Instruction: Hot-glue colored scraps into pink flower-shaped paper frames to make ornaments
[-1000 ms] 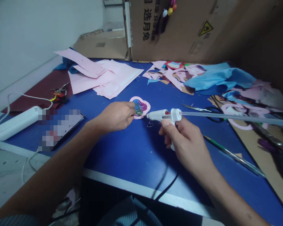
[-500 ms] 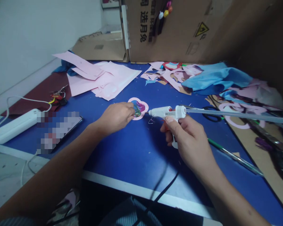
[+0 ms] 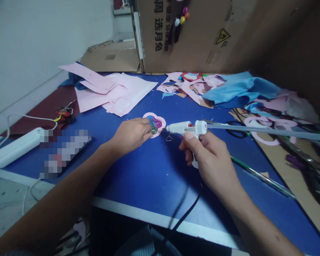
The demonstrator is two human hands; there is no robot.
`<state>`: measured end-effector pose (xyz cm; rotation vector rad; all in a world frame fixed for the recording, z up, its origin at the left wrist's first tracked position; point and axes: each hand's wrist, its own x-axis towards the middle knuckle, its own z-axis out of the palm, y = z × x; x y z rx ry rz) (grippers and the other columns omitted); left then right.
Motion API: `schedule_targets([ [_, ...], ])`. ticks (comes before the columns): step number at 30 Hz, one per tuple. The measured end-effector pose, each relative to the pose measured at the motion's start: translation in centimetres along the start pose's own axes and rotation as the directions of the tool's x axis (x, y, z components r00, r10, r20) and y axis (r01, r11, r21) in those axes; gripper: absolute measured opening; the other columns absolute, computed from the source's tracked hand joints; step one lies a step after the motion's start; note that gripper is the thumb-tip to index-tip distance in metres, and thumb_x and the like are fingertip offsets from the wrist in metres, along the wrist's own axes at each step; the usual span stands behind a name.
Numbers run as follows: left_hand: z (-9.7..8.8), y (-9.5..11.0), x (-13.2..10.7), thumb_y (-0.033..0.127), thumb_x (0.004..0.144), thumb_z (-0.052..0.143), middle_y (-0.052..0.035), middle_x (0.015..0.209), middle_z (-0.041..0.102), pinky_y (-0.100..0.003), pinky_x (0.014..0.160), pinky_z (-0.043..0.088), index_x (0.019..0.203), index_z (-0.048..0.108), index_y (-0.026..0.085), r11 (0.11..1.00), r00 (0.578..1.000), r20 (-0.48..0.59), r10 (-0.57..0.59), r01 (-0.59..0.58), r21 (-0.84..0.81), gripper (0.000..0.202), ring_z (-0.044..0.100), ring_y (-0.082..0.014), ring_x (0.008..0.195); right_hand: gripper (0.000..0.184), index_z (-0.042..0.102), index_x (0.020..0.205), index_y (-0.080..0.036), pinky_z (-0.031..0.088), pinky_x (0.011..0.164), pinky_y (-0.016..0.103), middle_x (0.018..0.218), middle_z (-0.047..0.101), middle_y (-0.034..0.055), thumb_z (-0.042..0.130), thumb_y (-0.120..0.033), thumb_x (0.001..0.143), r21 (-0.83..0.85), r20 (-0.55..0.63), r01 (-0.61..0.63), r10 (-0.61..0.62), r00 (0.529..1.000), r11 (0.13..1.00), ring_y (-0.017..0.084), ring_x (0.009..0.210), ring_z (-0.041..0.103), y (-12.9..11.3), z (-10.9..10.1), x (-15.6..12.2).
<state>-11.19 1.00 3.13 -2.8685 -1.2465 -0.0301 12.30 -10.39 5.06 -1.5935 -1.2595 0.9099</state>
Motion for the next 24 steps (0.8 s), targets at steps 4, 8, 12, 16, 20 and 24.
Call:
schedule_targets([
  [4, 0.0, 0.1, 0.0, 0.025, 0.114, 0.055, -0.014, 0.119, 0.081, -0.035, 0.085, 0.056, 0.112, 0.083, 0.016, 1.0, 1.0, 0.004, -0.013, 0.013, 0.005, 0.03, 0.076, -0.0291, 0.111, 0.051, 0.076, 0.08, -0.02, 0.041, 0.05, 0.03, 0.06, 0.067, 0.0038, 0.073, -0.067, 0.1, -0.015, 0.002, 0.009, -0.009, 1.0, 1.0, 0.017, 0.051, 0.057, -0.1, -0.1, 0.0],
  [8, -0.1, 0.0, -0.1, 0.024, 0.113, 0.056, -0.0137, 0.122, 0.08, -0.035, 0.087, 0.056, 0.113, 0.083, 0.017, 1.0, 1.0, 0.009, -0.006, 0.006, -0.014, 0.028, 0.074, -0.0289, 0.114, 0.05, 0.076, 0.077, -0.021, 0.042, 0.049, 0.031, 0.057, 0.066, 0.0037, 0.074, -0.066, 0.099, 0.001, 0.002, 0.02, -0.02, 1.0, 1.0, 0.017, 0.049, 0.055, -0.3, -0.1, 0.1],
  [12, -0.8, -0.6, -0.4, 0.02, 0.112, 0.053, -0.0128, 0.121, 0.08, -0.035, 0.089, 0.057, 0.109, 0.082, 0.018, 0.999, 0.999, 0.045, 0.014, -0.013, -0.038, 0.029, 0.074, -0.0275, 0.113, 0.049, 0.077, 0.079, -0.021, 0.041, 0.049, 0.03, 0.059, 0.067, 0.0033, 0.073, -0.065, 0.1, -0.004, -0.008, 0.008, -0.008, 1.0, 1.0, 0.016, 0.049, 0.055, -0.3, -0.1, 0.1],
  [16, -1.9, -1.7, -0.8, 0.017, 0.109, 0.052, -0.0104, 0.12, 0.08, -0.035, 0.093, 0.058, 0.11, 0.083, 0.019, 0.993, 1.0, -0.003, -0.022, 0.021, -0.114, 0.031, 0.075, -0.0254, 0.11, 0.048, 0.077, 0.078, -0.02, 0.043, 0.051, 0.03, 0.059, 0.067, 0.0029, 0.076, -0.063, 0.099, 0.026, -0.018, 0.025, -0.024, 1.0, 0.999, 0.016, 0.05, 0.058, -0.2, -0.2, 0.1],
  [20, -2.0, -2.1, -0.8, 0.017, 0.107, 0.055, -0.012, 0.13, 0.08, -0.039, 0.106, 0.059, 0.124, 0.083, 0.018, 0.981, 0.992, -0.083, -0.098, 0.082, -0.174, 0.032, 0.076, -0.027, 0.12, 0.046, 0.077, 0.078, -0.02, 0.043, 0.053, 0.03, 0.058, 0.067, 0.003, 0.075, -0.061, 0.1, 0.016, -0.019, 0.027, -0.026, 0.999, 1.0, 0.016, 0.052, 0.06, -0.3, -0.3, 0.2],
  [24, -1.0, -1.8, -0.6, 0.03, 0.112, 0.058, -0.0152, 0.158, 0.07, -0.044, 0.127, 0.051, 0.144, 0.076, 0.017, 0.97, 0.983, -0.08, -0.163, 0.145, -0.193, 0.039, 0.065, -0.0308, 0.148, 0.046, 0.077, 0.078, -0.02, 0.043, 0.053, 0.031, 0.058, 0.067, 0.0031, 0.074, -0.06, 0.101, 0.013, -0.033, 0.025, -0.025, 0.999, 1.0, 0.016, 0.051, 0.059, -0.3, -0.3, 0.3],
])
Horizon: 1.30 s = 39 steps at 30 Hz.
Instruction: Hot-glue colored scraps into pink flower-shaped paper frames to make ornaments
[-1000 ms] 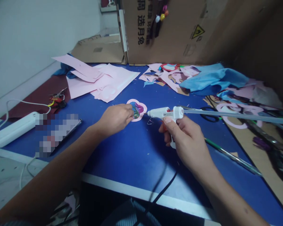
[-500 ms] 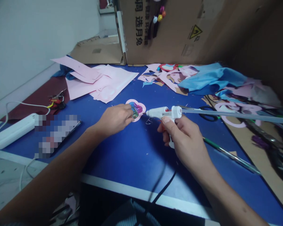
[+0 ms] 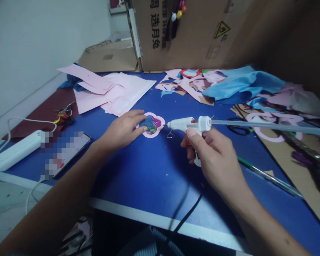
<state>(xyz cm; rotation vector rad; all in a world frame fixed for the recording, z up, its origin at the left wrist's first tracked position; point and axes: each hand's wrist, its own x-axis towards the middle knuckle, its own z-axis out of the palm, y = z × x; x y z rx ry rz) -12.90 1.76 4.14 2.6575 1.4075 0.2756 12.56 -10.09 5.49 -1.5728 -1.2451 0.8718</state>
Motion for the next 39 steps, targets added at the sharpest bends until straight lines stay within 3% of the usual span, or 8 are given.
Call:
schedule_targets([
  [4, 0.8, -0.1, 0.0, 0.035, 0.112, 0.061, -0.0184, 0.178, 0.052, -0.051, 0.139, 0.039, 0.155, 0.07, 0.015, 0.996, 0.996, 0.009, -0.086, 0.086, 0.026, 0.048, 0.049, -0.0347, 0.166, 0.047, 0.077, 0.077, -0.021, 0.04, 0.05, 0.029, 0.057, 0.067, 0.0023, 0.076, -0.063, 0.098, 0.021, 0.004, 0.019, -0.019, 1.0, 1.0, 0.016, 0.049, 0.059, 0.4, 0.1, 0.1],
  [9, 1.0, -0.6, -0.1, 0.033, 0.106, 0.07, -0.0181, 0.183, 0.046, -0.054, 0.141, 0.037, 0.163, 0.064, 0.019, 0.991, 0.989, 0.067, -0.131, 0.13, 0.017, 0.059, 0.044, -0.0366, 0.171, 0.049, 0.079, 0.076, -0.022, 0.04, 0.047, 0.027, 0.056, 0.067, 0.0019, 0.077, -0.067, 0.096, 0.033, -0.014, 0.045, -0.044, 0.999, 0.998, 0.016, 0.048, 0.059, 0.8, 0.1, 0.2],
  [17, 1.9, 0.1, 0.0, 0.047, 0.11, 0.067, -0.02, 0.189, 0.034, -0.059, 0.142, 0.03, 0.168, 0.055, 0.018, 0.995, 0.995, -0.025, -0.099, 0.098, -0.016, 0.066, 0.03, -0.0377, 0.177, 0.048, 0.078, 0.075, -0.023, 0.044, 0.047, 0.027, 0.055, 0.067, 0.0022, 0.076, -0.066, 0.096, 0.035, -0.016, 0.043, -0.043, 0.999, 0.998, 0.016, 0.047, 0.058, 0.7, 0.1, 0.3],
  [21, 2.6, 0.2, 0.1, 0.051, 0.109, 0.069, -0.0194, 0.19, 0.03, -0.063, 0.142, 0.027, 0.169, 0.052, 0.02, 0.995, 0.994, 0.04, -0.098, 0.098, -0.011, 0.069, 0.027, -0.04, 0.178, 0.05, 0.078, 0.075, -0.023, 0.037, 0.04, 0.026, 0.055, 0.066, 0.0026, 0.076, -0.068, 0.096, 0.016, -0.016, 0.044, -0.044, 0.999, 0.999, 0.014, 0.043, 0.053, 0.7, 0.1, 0.3],
  [26, 3.0, 0.4, 0.2, 0.054, 0.111, 0.066, -0.0184, 0.193, 0.023, -0.063, 0.144, 0.02, 0.178, 0.041, 0.02, 0.992, 0.991, 0.016, -0.13, 0.13, -0.002, 0.079, 0.019, -0.0388, 0.18, 0.05, 0.079, 0.075, -0.023, 0.032, 0.036, 0.025, 0.056, 0.067, 0.0034, 0.075, -0.068, 0.096, 0.006, -0.015, 0.053, -0.052, 0.999, 0.999, 0.016, 0.045, 0.056, 0.8, 0.0, 0.4],
  [30, 3.0, 0.5, 0.1, 0.055, 0.108, 0.07, -0.0159, 0.194, 0.017, -0.064, 0.145, 0.016, 0.181, 0.035, 0.022, 0.994, 0.99, 0.088, -0.11, 0.112, -0.017, 0.088, 0.014, -0.0381, 0.181, 0.05, 0.078, 0.073, -0.023, 0.035, 0.038, 0.026, 0.055, 0.066, 0.0028, 0.074, -0.068, 0.097, -0.002, -0.017, 0.056, -0.056, 0.998, 0.998, 0.015, 0.045, 0.056, 0.8, -0.1, 0.4],
  [34, 3.2, 0.7, 0.1, 0.056, 0.111, 0.064, -0.0153, 0.195, 0.015, -0.063, 0.145, 0.014, 0.183, 0.031, 0.023, 0.991, 0.99, 0.062, -0.129, 0.13, -0.021, 0.086, 0.013, -0.0367, 0.181, 0.049, 0.078, 0.075, -0.023, 0.039, 0.042, 0.025, 0.055, 0.066, 0.0023, 0.075, -0.066, 0.097, 0.018, -0.019, 0.06, -0.06, 0.998, 0.998, 0.015, 0.046, 0.057, 0.9, 0.0, 0.4],
  [39, 3.4, 0.2, 0.3, 0.061, 0.115, 0.053, -0.0125, 0.195, 0.013, -0.061, 0.146, 0.011, 0.185, 0.027, 0.024, 0.991, 0.985, 0.107, -0.132, 0.135, -0.022, 0.083, 0.01, -0.0341, 0.182, 0.049, 0.077, 0.073, -0.023, 0.039, 0.043, 0.026, 0.054, 0.066, 0.0019, 0.074, -0.066, 0.097, 0.009, -0.023, 0.057, -0.057, 0.998, 0.998, 0.013, 0.043, 0.051, 0.6, 0.0, 0.4],
])
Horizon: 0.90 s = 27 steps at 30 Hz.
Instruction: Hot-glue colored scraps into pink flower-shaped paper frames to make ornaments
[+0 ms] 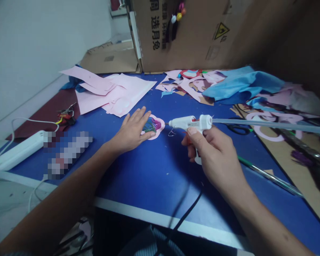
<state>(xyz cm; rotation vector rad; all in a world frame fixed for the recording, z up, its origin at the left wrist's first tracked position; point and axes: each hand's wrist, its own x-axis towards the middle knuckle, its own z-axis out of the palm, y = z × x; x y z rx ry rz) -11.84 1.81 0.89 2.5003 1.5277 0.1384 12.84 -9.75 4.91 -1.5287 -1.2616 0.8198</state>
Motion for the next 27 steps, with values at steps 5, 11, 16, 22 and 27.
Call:
schedule_targets([
  [5, -0.7, -1.5, 0.4, 0.064, 0.118, 0.035, -0.0108, 0.196, 0.009, -0.062, 0.145, 0.011, 0.187, 0.018, 0.027, 0.997, 0.995, -0.062, -0.074, 0.073, -0.015, 0.079, 0.008, -0.0342, 0.182, 0.048, 0.077, 0.074, -0.023, 0.042, 0.045, 0.027, 0.055, 0.066, 0.0015, 0.074, -0.065, 0.097, 0.007, 0.005, -0.007, 0.007, 1.0, 1.0, 0.014, 0.043, 0.053, 0.0, 0.0, 0.0],
  [11, -1.1, -2.0, 0.2, 0.064, 0.113, 0.052, -0.0155, 0.195, 0.009, -0.065, 0.145, 0.01, 0.186, 0.02, 0.023, 0.996, 0.996, 0.036, -0.081, 0.08, 0.04, 0.09, 0.009, -0.0379, 0.182, 0.049, 0.078, 0.075, -0.023, 0.041, 0.047, 0.027, 0.056, 0.066, 0.0015, 0.074, -0.066, 0.097, 0.004, 0.013, 0.006, -0.006, 1.0, 1.0, 0.016, 0.048, 0.059, 0.2, -0.1, 0.1],
  [16, -1.4, -2.3, 0.3, 0.067, 0.112, 0.052, -0.0162, 0.195, 0.01, -0.066, 0.144, 0.012, 0.186, 0.02, 0.025, 0.991, 0.991, 0.03, -0.131, 0.131, 0.013, 0.09, 0.008, -0.038, 0.182, 0.048, 0.078, 0.075, -0.023, 0.045, 0.05, 0.029, 0.056, 0.067, 0.0015, 0.074, -0.065, 0.098, -0.003, 0.01, -0.002, 0.002, 1.0, 1.0, 0.016, 0.048, 0.058, 0.0, -0.2, 0.0],
  [22, -1.3, -2.6, 0.2, 0.071, 0.11, 0.055, -0.0178, 0.194, 0.014, -0.071, 0.143, 0.013, 0.184, 0.027, 0.025, 0.995, 0.996, -0.006, -0.094, 0.094, 0.015, 0.091, 0.012, -0.0418, 0.181, 0.047, 0.077, 0.075, -0.023, 0.043, 0.049, 0.029, 0.057, 0.067, 0.0017, 0.075, -0.065, 0.097, 0.008, 0.004, -0.004, 0.004, 1.0, 1.0, 0.017, 0.049, 0.06, -0.1, -0.1, 0.0],
  [27, -1.6, -1.8, -0.2, 0.073, 0.107, 0.061, -0.0198, 0.194, 0.016, -0.07, 0.143, 0.012, 0.183, 0.03, 0.022, 0.997, 0.997, 0.04, -0.069, 0.068, 0.028, 0.097, 0.014, -0.0408, 0.181, 0.049, 0.077, 0.074, -0.022, 0.04, 0.046, 0.028, 0.056, 0.066, 0.002, 0.074, -0.066, 0.097, -0.005, 0.004, -0.014, 0.014, 1.0, 1.0, 0.016, 0.047, 0.057, 0.0, -0.2, 0.0],
])
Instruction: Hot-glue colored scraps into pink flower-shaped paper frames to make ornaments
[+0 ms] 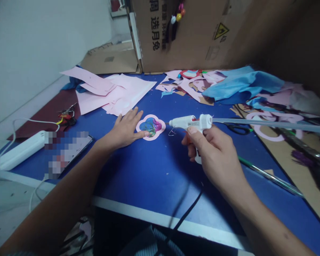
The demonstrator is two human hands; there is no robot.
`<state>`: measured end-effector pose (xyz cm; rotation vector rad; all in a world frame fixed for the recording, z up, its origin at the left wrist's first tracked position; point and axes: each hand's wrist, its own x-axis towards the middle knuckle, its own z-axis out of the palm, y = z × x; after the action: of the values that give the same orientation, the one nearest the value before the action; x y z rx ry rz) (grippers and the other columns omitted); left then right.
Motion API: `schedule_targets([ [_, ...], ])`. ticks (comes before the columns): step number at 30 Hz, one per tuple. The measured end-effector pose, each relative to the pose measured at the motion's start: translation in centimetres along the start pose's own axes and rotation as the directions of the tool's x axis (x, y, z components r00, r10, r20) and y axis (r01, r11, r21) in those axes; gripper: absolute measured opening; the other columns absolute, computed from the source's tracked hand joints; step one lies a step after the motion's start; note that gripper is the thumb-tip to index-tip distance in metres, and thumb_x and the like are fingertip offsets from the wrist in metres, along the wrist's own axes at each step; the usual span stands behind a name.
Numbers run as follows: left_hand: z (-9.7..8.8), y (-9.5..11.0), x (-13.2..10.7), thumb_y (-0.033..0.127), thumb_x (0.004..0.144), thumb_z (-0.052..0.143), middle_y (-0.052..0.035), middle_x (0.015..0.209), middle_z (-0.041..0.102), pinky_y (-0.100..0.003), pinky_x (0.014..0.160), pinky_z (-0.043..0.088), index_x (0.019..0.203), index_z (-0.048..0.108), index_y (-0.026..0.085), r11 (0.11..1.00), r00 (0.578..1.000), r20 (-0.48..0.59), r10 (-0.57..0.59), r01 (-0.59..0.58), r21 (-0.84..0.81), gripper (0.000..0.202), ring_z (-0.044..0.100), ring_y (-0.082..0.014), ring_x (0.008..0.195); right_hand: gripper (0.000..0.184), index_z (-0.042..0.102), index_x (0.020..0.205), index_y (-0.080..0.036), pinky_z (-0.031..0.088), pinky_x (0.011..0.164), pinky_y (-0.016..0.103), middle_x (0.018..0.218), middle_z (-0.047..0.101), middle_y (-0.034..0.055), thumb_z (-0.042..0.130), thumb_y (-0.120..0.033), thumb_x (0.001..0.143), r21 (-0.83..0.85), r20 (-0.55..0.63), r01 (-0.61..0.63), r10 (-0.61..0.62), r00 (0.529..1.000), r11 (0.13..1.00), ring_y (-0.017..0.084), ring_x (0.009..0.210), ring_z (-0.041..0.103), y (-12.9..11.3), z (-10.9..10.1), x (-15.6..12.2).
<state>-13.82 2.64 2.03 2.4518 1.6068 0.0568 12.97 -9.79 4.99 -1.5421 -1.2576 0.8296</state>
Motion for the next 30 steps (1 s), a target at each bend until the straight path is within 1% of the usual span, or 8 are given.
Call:
schedule_targets([
  [5, 0.0, 0.4, 0.0, 0.069, 0.107, 0.063, -0.0186, 0.194, 0.015, -0.068, 0.144, 0.012, 0.184, 0.028, 0.024, 1.0, 1.0, -0.02, 0.002, -0.002, -0.009, 0.095, 0.013, -0.0395, 0.181, 0.049, 0.078, 0.075, -0.022, 0.038, 0.044, 0.027, 0.056, 0.066, 0.0022, 0.075, -0.066, 0.097, 0.006, -0.006, -0.001, 0.001, 1.0, 1.0, 0.016, 0.046, 0.056, 0.0, 0.1, 0.0],
  [7, 0.1, 0.6, 0.0, 0.067, 0.107, 0.064, -0.0185, 0.194, 0.015, -0.068, 0.144, 0.011, 0.184, 0.028, 0.023, 1.0, 1.0, 0.0, 0.005, -0.005, -0.011, 0.095, 0.014, -0.0381, 0.181, 0.049, 0.077, 0.075, -0.023, 0.038, 0.044, 0.027, 0.056, 0.066, 0.0023, 0.075, -0.066, 0.097, 0.008, -0.007, 0.0, 0.0, 1.0, 1.0, 0.016, 0.046, 0.056, -0.1, 0.1, 0.0],
  [13, 0.3, 1.4, -0.1, 0.067, 0.107, 0.065, -0.0187, 0.194, 0.015, -0.069, 0.144, 0.012, 0.184, 0.027, 0.021, 0.999, 1.0, -0.012, 0.024, -0.024, -0.032, 0.097, 0.013, -0.0383, 0.181, 0.049, 0.078, 0.077, -0.023, 0.036, 0.044, 0.028, 0.058, 0.067, 0.002, 0.073, -0.067, 0.098, -0.004, 0.002, 0.008, -0.008, 1.0, 1.0, 0.017, 0.049, 0.058, 0.1, 0.0, 0.0],
  [17, 0.9, 1.8, -0.2, 0.066, 0.109, 0.061, -0.0183, 0.193, 0.018, -0.069, 0.143, 0.014, 0.183, 0.03, 0.022, 0.998, 0.998, -0.04, 0.045, -0.047, -0.044, 0.092, 0.017, -0.0383, 0.181, 0.048, 0.078, 0.078, -0.022, 0.041, 0.049, 0.028, 0.058, 0.067, 0.0015, 0.072, -0.065, 0.1, -0.001, 0.005, 0.012, -0.012, 1.0, 1.0, 0.016, 0.05, 0.06, 0.2, 0.0, 0.1],
  [20, 1.4, 2.0, -0.3, 0.064, 0.109, 0.062, -0.0178, 0.193, 0.02, -0.068, 0.143, 0.014, 0.183, 0.031, 0.024, 0.994, 0.995, -0.044, 0.093, -0.095, -0.047, 0.089, 0.017, -0.0379, 0.18, 0.05, 0.078, 0.077, -0.022, 0.039, 0.048, 0.028, 0.057, 0.066, 0.0016, 0.073, -0.067, 0.098, -0.002, 0.006, 0.007, -0.007, 1.0, 1.0, 0.016, 0.049, 0.059, 0.3, 0.1, 0.2],
  [23, 1.7, 2.2, -0.2, 0.062, 0.112, 0.056, -0.0175, 0.193, 0.021, -0.067, 0.144, 0.014, 0.182, 0.032, 0.023, 0.995, 0.996, -0.05, 0.077, -0.08, -0.064, 0.083, 0.018, -0.0369, 0.181, 0.051, 0.078, 0.078, -0.021, 0.035, 0.045, 0.028, 0.058, 0.067, 0.0019, 0.074, -0.069, 0.097, 0.003, 0.004, -0.002, 0.002, 1.0, 1.0, 0.016, 0.049, 0.059, 0.4, 0.1, 0.3],
  [27, 1.4, 2.2, 0.0, 0.059, 0.112, 0.059, -0.0167, 0.193, 0.02, -0.067, 0.144, 0.013, 0.182, 0.033, 0.023, 0.995, 0.995, -0.065, 0.072, -0.076, -0.063, 0.083, 0.017, -0.0369, 0.181, 0.05, 0.078, 0.078, -0.021, 0.036, 0.045, 0.028, 0.058, 0.067, 0.0019, 0.073, -0.067, 0.098, 0.003, 0.005, -0.011, 0.011, 1.0, 1.0, 0.016, 0.048, 0.057, 0.2, 0.1, 0.2],
  [30, 0.6, 1.9, 0.1, 0.051, 0.114, 0.056, -0.015, 0.193, 0.023, -0.063, 0.145, 0.018, 0.18, 0.039, 0.022, 0.989, 0.991, -0.068, 0.119, -0.125, -0.081, 0.074, 0.019, -0.0342, 0.18, 0.049, 0.077, 0.077, -0.021, 0.042, 0.049, 0.028, 0.057, 0.066, 0.0013, 0.072, -0.065, 0.098, 0.009, 0.001, 0.011, -0.011, 1.0, 1.0, 0.016, 0.049, 0.058, 0.1, 0.0, 0.2],
])
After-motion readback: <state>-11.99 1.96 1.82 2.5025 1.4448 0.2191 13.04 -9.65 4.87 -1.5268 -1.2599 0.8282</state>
